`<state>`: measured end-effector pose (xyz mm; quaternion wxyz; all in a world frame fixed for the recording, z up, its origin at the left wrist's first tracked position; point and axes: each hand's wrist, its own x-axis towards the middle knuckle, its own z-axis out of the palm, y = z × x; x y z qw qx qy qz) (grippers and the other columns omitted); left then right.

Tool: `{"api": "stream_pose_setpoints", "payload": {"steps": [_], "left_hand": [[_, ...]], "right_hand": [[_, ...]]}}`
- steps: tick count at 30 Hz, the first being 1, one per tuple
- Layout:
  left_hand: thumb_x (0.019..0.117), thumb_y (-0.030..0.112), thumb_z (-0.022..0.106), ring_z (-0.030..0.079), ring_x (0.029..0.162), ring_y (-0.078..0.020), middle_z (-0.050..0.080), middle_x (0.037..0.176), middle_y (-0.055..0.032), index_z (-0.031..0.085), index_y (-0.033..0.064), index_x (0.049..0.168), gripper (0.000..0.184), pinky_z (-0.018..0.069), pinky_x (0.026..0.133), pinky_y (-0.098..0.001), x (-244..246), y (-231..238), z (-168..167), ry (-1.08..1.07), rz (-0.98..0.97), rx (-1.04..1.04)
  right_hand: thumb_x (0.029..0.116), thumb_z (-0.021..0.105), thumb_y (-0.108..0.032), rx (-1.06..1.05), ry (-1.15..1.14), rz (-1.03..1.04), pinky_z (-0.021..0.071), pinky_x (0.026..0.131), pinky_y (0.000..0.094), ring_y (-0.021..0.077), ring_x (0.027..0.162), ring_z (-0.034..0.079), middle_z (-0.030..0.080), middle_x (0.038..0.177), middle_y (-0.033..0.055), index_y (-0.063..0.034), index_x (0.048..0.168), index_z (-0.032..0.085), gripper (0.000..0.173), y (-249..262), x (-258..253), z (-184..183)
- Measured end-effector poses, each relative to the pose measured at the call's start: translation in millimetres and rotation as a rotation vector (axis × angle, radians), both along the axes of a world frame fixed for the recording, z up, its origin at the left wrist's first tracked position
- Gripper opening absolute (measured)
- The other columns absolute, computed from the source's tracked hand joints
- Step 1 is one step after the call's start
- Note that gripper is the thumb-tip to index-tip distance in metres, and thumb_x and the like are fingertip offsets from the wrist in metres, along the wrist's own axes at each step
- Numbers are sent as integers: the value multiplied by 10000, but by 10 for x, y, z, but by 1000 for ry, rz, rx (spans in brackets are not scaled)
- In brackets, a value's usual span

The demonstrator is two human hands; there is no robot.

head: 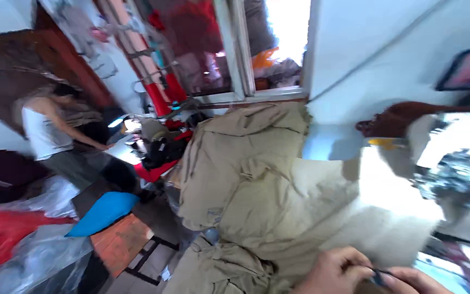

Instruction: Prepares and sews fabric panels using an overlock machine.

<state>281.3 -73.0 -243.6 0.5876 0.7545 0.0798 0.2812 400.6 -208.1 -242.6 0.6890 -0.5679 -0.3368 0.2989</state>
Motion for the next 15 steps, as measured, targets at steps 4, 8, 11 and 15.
{"api": "stream_pose_setpoints", "payload": {"steps": [4, 8, 11, 15], "left_hand": [[987, 58, 594, 605, 813, -68, 632, 906, -67, 631, -54, 1015, 122, 529, 756, -233, 12, -36, 19, 0, 123, -65], [967, 66, 644, 654, 821, -74, 689, 913, -70, 700, -43, 988, 124, 560, 773, -233, -12, -82, 24, 48, 119, -47], [957, 39, 652, 692, 861, -86, 719, 975, -87, 713, -54, 1059, 150, 591, 814, -248, -13, -130, 29, 87, 117, -130], [934, 5, 674, 698, 837, -81, 733, 947, -80, 708, -67, 1072, 159, 594, 810, -254, 6, -151, 60, 87, 97, -306]], "right_hand": [[919, 563, 61, -79, 234, -219, 611, 632, 274, 97, 640, 681, 713, 781, -24, -46, 947, 676, 158, 1, -142, 129], [896, 589, 34, -31, 259, -295, 620, 617, 274, 124, 631, 699, 727, 775, 22, -21, 932, 700, 129, 30, -155, 77], [882, 600, 7, 7, 199, -300, 622, 624, 265, 119, 638, 705, 729, 764, 22, -31, 925, 721, 133, 39, -172, 35], [881, 642, -27, 22, 94, -310, 608, 622, 239, 107, 658, 702, 734, 784, 21, -41, 942, 737, 114, 47, -199, -22]]}}
